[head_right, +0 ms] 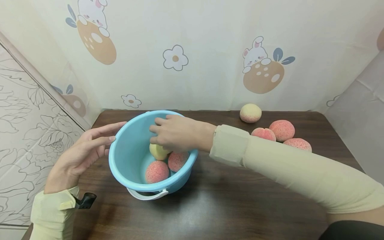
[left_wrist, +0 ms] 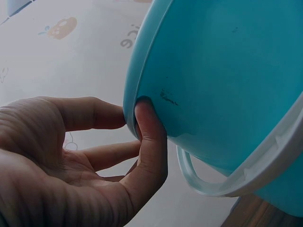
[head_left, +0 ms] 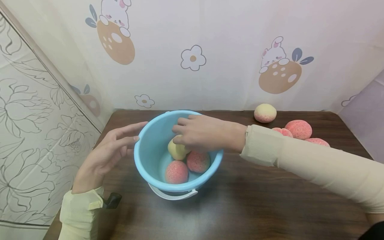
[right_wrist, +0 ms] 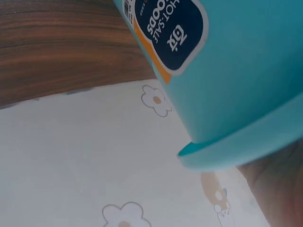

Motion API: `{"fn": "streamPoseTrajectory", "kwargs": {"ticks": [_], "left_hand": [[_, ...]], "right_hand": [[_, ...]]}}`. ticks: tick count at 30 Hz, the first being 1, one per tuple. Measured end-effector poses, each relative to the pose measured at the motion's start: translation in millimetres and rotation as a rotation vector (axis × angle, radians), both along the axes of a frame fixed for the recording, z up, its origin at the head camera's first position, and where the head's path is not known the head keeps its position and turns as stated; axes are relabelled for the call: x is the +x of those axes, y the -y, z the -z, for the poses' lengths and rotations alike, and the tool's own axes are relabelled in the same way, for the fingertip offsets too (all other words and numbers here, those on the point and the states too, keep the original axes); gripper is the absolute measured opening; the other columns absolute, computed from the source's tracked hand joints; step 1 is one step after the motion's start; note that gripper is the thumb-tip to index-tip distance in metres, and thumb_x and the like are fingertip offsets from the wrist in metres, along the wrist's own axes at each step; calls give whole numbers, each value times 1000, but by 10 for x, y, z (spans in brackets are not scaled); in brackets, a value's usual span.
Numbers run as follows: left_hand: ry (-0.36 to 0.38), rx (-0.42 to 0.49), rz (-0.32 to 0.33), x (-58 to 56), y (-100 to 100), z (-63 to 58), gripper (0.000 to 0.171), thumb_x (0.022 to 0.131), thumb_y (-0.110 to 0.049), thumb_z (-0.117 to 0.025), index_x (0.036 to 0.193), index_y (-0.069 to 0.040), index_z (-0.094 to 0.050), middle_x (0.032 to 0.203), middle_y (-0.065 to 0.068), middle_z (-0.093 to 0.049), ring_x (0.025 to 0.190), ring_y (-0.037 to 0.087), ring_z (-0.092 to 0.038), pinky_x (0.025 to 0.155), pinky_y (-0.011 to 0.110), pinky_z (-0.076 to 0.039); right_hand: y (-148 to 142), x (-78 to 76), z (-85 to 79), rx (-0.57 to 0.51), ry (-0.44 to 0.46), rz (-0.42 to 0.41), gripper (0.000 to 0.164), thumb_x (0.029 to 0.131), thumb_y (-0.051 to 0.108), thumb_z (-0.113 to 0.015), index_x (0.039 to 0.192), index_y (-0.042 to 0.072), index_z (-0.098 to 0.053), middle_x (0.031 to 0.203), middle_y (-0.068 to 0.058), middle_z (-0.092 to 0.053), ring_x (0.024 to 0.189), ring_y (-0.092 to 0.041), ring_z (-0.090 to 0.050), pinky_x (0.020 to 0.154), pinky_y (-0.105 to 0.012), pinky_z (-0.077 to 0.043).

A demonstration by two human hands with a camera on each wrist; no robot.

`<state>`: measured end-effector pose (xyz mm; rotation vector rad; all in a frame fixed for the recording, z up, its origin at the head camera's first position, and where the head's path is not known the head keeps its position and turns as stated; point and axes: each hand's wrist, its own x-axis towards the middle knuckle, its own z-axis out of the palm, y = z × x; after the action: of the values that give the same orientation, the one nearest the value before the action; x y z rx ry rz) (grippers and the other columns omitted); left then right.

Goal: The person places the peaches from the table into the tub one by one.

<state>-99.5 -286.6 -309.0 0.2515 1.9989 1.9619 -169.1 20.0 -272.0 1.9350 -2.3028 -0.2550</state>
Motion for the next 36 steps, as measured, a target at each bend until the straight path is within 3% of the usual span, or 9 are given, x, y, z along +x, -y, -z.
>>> {"fn": "streamPoseTrajectory", "kwargs": {"ticks": [7, 13, 17, 23, 28, 36], "left_hand": [[-2, 54, 23, 20, 2, 1, 50, 106, -1, -51, 156, -4, -46, 150, 10, -59, 109, 17, -72, 85, 34, -65], [0, 10, 13, 32, 12, -6, 50, 105, -4, -55, 154, -7, -49, 147, 10, -63, 113, 19, -72, 92, 37, -63], [1, -2, -8, 12, 3, -14, 49, 104, -5, -56, 153, -6, -50, 150, 5, -60, 113, 18, -72, 92, 39, -63], [0, -15, -22, -2, -7, -18, 49, 104, -6, -58, 152, -6, -52, 151, 3, -60, 117, 19, -71, 94, 41, -63], [-9, -17, -16, -10, -6, -14, 48, 104, -6, -58, 152, -6, -53, 151, 3, -60, 118, 19, -71, 94, 41, -63], [0, -5, -17, -1, -5, -5, 49, 104, -4, -57, 153, -6, -51, 149, 3, -61, 113, 17, -72, 93, 39, -63]], "right_hand": [[-84, -13, -70, -54, -74, -21, 24, 97, 28, -73, 120, 19, -71, 115, -2, -68, 106, -24, -57, 84, -37, -52], [-160, -45, -109, -125, -95, -15, 25, 98, 30, -73, 120, 19, -69, 123, -4, -68, 116, -27, -59, 97, -44, -51], [-250, -73, -137, -176, -75, 27, 30, 97, 31, -74, 125, 19, -69, 131, -5, -67, 123, -29, -58, 102, -48, -50], [-437, -96, -178, -273, -48, 86, 37, 96, 28, -74, 130, 14, -67, 128, -9, -66, 119, -32, -59, 96, -50, -50], [-587, -103, -169, -329, -54, 136, 35, 96, 29, -72, 127, 12, -67, 124, -9, -67, 115, -32, -59, 94, -50, -51], [-790, -108, -172, -353, -8, 280, 30, 98, 29, -70, 125, 17, -69, 124, -8, -66, 118, -32, -58, 95, -52, -51]]}}
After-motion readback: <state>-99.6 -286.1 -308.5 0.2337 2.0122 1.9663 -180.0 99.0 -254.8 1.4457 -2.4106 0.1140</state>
